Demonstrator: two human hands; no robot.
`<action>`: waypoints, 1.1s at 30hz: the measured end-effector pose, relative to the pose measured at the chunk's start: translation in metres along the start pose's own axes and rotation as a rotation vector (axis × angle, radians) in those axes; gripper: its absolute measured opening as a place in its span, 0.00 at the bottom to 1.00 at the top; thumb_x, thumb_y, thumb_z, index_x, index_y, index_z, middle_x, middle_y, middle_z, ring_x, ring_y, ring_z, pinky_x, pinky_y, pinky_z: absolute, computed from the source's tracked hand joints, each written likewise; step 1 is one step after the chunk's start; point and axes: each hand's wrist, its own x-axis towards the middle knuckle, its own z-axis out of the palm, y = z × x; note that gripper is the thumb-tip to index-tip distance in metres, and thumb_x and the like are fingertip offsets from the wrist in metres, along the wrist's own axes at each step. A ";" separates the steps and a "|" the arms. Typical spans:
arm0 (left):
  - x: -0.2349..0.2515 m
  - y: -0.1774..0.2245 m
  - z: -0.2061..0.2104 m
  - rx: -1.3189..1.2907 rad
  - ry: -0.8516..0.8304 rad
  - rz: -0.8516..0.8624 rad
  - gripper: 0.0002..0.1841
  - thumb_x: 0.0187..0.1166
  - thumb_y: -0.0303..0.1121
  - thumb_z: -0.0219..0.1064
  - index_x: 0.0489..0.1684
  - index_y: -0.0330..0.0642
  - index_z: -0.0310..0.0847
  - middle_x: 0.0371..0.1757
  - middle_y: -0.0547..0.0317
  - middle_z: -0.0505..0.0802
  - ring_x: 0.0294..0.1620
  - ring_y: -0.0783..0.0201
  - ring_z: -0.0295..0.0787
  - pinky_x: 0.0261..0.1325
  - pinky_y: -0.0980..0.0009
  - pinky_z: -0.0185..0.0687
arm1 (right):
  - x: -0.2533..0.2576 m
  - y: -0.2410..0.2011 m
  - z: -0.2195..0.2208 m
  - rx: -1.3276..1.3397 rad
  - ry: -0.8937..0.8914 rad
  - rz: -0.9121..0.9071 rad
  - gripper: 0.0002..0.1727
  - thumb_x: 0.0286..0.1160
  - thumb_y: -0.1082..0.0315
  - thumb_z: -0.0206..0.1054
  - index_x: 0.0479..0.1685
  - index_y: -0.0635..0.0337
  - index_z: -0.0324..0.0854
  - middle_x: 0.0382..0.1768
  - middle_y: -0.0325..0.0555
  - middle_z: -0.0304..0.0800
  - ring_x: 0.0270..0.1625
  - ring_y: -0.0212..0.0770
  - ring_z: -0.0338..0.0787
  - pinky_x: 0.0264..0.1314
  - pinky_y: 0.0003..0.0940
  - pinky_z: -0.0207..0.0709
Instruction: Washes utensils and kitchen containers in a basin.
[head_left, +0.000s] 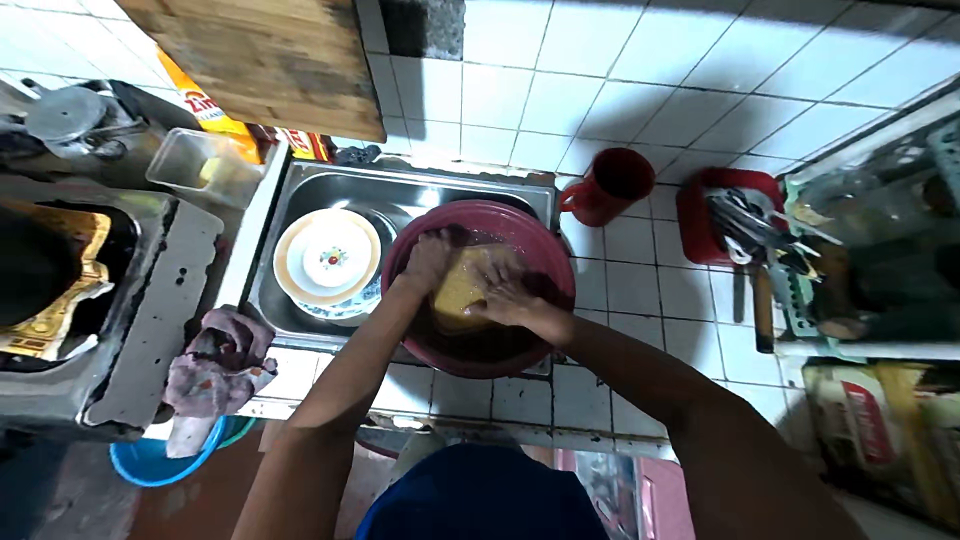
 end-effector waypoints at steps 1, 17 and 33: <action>0.001 -0.002 -0.003 -0.016 0.009 0.009 0.20 0.85 0.24 0.60 0.72 0.19 0.69 0.67 0.19 0.81 0.73 0.24 0.77 0.69 0.35 0.77 | 0.002 0.001 0.003 0.001 0.031 -0.007 0.60 0.73 0.28 0.62 0.99 0.47 0.34 0.95 0.67 0.29 0.95 0.73 0.31 0.91 0.73 0.30; 0.031 -0.029 0.016 -0.163 -0.282 0.003 0.24 0.71 0.34 0.80 0.60 0.27 0.84 0.63 0.27 0.87 0.69 0.32 0.82 0.74 0.33 0.71 | -0.030 -0.010 -0.017 -0.045 -0.373 -0.337 0.35 0.91 0.65 0.53 0.97 0.48 0.49 0.96 0.52 0.44 0.96 0.60 0.44 0.93 0.63 0.41; 0.040 -0.040 0.024 -0.230 -0.289 0.137 0.17 0.77 0.29 0.73 0.59 0.28 0.86 0.61 0.28 0.89 0.68 0.33 0.83 0.74 0.34 0.71 | 0.027 0.033 -0.046 1.023 0.051 0.325 0.23 0.92 0.57 0.55 0.61 0.70 0.84 0.49 0.57 0.93 0.47 0.44 0.93 0.54 0.40 0.85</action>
